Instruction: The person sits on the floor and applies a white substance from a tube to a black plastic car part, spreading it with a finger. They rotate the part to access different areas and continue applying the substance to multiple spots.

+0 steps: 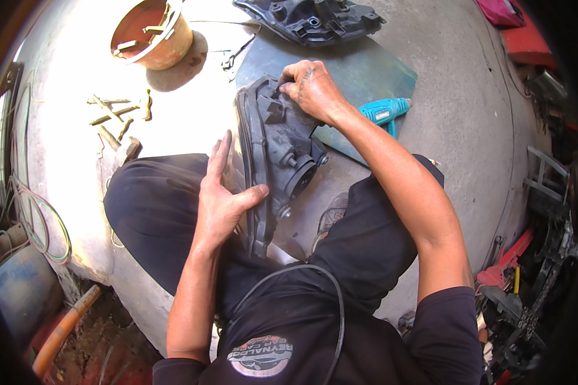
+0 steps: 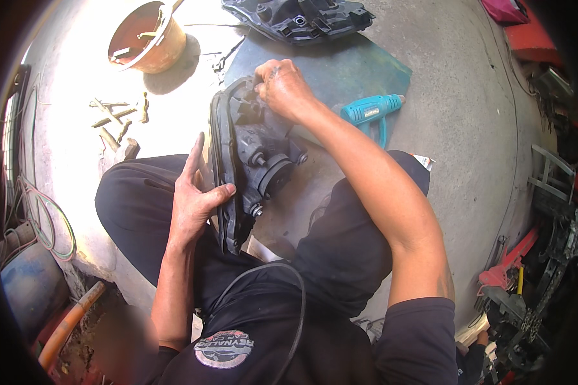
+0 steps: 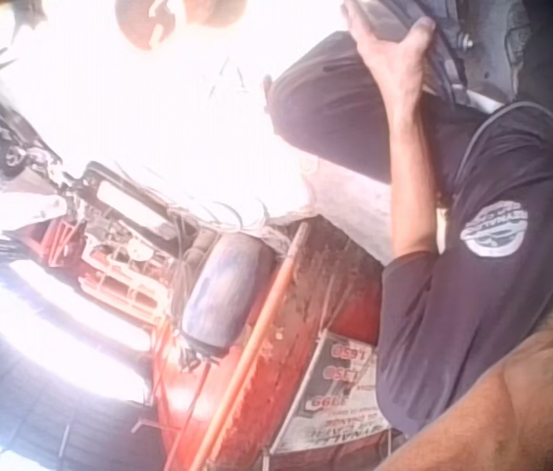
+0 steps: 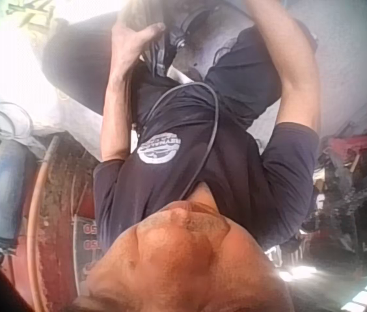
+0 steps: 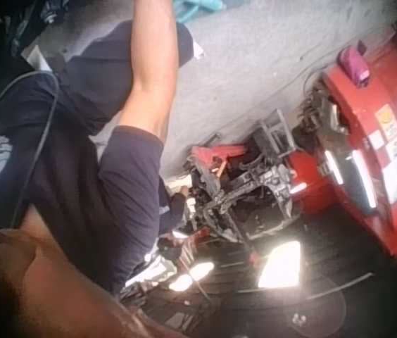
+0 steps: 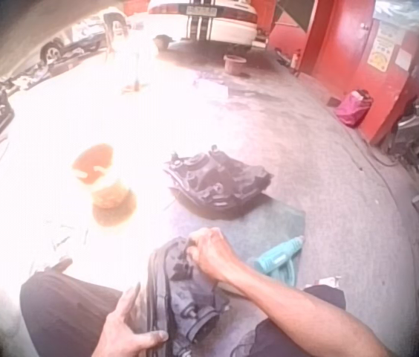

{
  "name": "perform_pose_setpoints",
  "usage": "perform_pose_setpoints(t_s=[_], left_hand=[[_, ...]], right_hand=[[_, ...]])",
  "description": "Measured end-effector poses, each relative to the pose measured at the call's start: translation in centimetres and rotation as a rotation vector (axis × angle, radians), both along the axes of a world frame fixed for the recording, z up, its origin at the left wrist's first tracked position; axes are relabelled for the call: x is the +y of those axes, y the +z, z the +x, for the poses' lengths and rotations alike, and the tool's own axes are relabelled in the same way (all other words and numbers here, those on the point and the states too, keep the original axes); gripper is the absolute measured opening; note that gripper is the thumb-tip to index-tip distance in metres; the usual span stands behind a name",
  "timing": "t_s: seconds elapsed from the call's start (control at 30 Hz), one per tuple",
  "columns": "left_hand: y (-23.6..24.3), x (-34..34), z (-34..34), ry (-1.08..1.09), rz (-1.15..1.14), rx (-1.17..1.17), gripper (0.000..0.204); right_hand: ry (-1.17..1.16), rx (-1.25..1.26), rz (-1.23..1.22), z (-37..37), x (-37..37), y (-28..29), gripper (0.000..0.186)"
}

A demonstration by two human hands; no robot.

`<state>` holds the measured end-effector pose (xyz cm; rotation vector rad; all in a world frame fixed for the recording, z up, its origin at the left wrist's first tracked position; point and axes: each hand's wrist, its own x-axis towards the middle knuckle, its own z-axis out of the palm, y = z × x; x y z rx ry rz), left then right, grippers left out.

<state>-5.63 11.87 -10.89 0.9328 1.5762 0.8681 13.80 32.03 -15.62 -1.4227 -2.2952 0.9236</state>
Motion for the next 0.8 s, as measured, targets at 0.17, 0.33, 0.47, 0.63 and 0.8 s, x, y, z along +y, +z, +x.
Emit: perform_pose_setpoints(t_s=[0.17, 0.33, 0.47, 0.63, 0.8], left_hand=[[-0.1, 0.0, 0.0, -0.002, 0.007, 0.005, 0.115], [0.0, 0.0, 0.0, 0.004, 0.007, -0.010, 0.115], [0.0, 0.0, 0.0, 0.004, -0.007, -0.018, 0.114], [0.2, 0.0, 0.0, 0.009, -0.034, -0.011, 0.113], [0.3, 0.1, 0.0, 0.007, -0.039, -0.011, 0.113]], right_hand=[[-0.021, 0.049, 0.054, 0.1, 0.1, -1.1, 0.024], [0.006, -0.013, 0.055, 0.0, 0.1, -0.5, 0.024], [0.002, -0.013, 0.053, 0.1, 0.1, -0.5, 0.024], [0.070, 0.009, -0.034, 0.4, 0.4, -0.5, 0.023], [0.153, -0.042, 0.034, 0.7, 0.0, -0.7, 0.020]])
